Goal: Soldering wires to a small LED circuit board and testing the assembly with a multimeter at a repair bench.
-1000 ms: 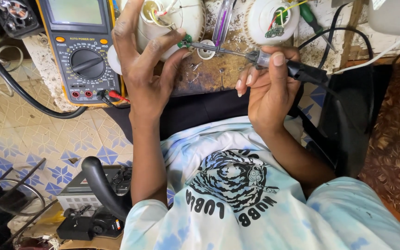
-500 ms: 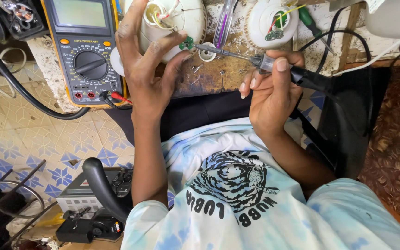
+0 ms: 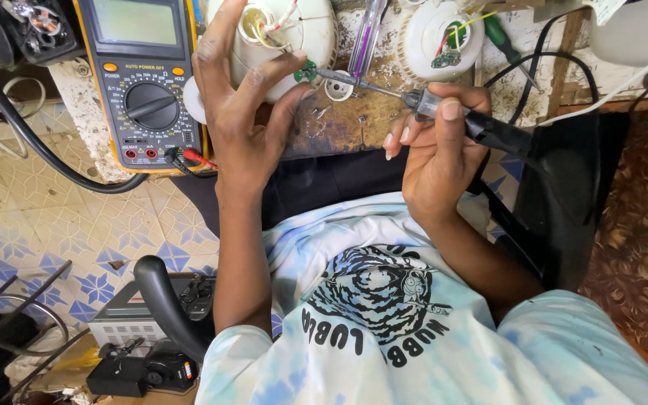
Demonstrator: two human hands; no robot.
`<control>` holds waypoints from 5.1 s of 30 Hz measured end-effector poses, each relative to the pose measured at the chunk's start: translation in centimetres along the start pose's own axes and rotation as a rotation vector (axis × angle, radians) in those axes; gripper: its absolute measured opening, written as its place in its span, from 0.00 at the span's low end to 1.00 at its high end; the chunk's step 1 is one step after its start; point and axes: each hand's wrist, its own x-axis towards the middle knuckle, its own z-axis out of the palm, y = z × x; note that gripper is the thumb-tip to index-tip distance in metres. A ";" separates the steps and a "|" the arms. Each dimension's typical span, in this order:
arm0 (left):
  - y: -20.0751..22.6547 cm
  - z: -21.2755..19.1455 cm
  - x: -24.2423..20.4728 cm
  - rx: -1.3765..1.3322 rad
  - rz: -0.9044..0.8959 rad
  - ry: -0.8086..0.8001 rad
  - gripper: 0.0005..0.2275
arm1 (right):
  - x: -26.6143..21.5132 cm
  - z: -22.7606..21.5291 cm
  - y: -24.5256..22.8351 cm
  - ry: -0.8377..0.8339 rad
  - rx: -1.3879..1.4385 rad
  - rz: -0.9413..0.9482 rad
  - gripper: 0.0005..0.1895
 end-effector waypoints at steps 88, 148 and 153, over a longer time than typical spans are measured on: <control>3.3 5.6 -1.6 0.229 -0.194 0.436 0.12 | -1.2 -1.0 0.2 -0.111 -0.322 -0.547 0.11; 0.6 3.9 -3.0 0.016 -0.019 0.481 0.09 | 2.0 -4.2 -1.7 -1.222 -0.661 -0.782 0.30; -0.4 5.4 -2.9 -0.061 0.038 0.623 0.10 | 1.5 -3.1 -1.5 -1.085 -0.620 -0.846 0.21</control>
